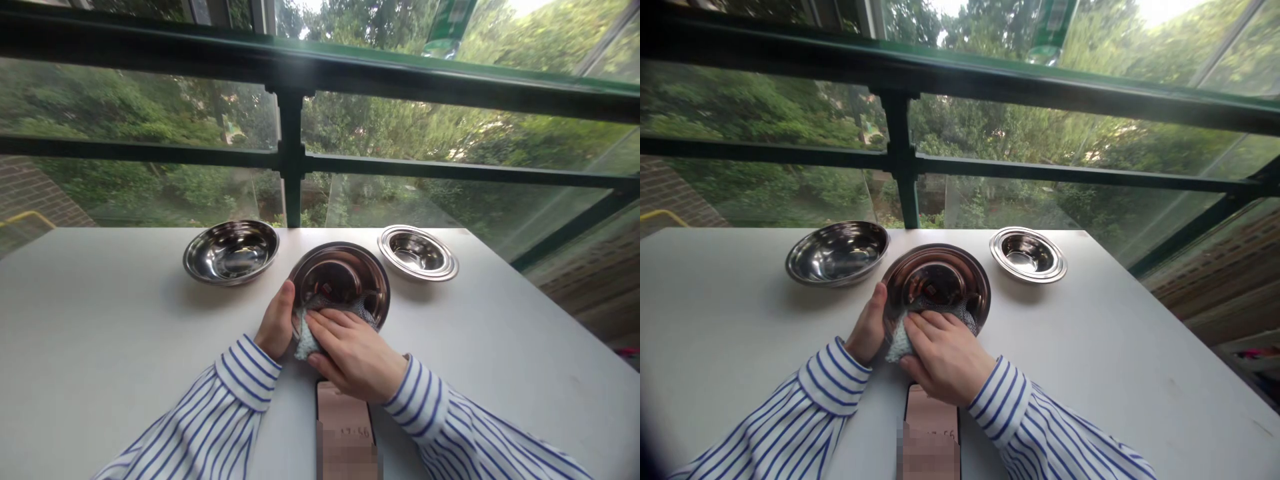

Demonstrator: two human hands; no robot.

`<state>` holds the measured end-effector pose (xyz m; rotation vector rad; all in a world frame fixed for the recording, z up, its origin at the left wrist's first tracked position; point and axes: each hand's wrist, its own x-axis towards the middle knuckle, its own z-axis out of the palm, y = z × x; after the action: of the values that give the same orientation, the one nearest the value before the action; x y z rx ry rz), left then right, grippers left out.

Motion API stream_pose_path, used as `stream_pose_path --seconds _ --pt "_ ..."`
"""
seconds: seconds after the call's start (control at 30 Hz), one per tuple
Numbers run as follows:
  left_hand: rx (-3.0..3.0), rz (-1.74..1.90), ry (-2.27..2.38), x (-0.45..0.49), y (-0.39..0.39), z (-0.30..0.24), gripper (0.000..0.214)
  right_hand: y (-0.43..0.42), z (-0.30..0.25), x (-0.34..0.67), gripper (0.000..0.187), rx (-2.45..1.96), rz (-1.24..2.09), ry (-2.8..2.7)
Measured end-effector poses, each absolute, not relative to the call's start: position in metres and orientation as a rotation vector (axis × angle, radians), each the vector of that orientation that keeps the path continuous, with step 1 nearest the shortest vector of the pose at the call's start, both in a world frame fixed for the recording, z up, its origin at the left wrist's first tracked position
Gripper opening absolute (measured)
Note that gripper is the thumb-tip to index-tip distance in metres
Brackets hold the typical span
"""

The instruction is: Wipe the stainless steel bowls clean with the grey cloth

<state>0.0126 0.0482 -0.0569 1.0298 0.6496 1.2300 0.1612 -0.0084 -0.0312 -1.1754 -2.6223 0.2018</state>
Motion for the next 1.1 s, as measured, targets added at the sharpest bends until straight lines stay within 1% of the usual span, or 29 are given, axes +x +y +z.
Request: stream_pose_path --seconds 0.17,0.37,0.43,0.57,0.67,0.8,0.97,1.1 --pt "1.089 1.250 0.633 0.011 0.049 -0.057 0.051 -0.007 -0.028 0.158 0.049 -1.174 0.233 -2.627" --pt "1.016 1.188 0.652 0.011 0.048 -0.057 0.055 -0.015 -0.010 0.177 0.027 -1.370 0.266 -2.696" --pt "1.016 1.197 0.636 0.012 0.048 -0.057 0.055 -0.015 -0.013 0.177 0.029 -1.348 0.251 -2.688" --pt "1.017 1.261 0.626 0.012 0.050 -0.058 0.049 -0.010 -0.030 0.162 0.047 -1.204 0.183 -2.636" --pt "1.010 1.229 0.616 0.011 0.051 -0.059 0.051 -0.006 -0.038 0.152 0.052 -1.174 0.146 -2.602" --pt "1.013 1.233 0.671 0.010 0.051 -0.058 0.053 -0.007 -0.033 0.156 0.052 -1.201 0.168 -2.647" --pt "1.013 1.226 0.662 0.010 0.051 -0.056 0.053 -0.016 -0.022 0.173 0.039 -1.307 0.207 -2.688" --pt "0.951 1.147 0.592 0.009 0.051 -0.057 0.059 -0.018 -0.025 0.175 0.036 -1.284 0.146 -2.709"
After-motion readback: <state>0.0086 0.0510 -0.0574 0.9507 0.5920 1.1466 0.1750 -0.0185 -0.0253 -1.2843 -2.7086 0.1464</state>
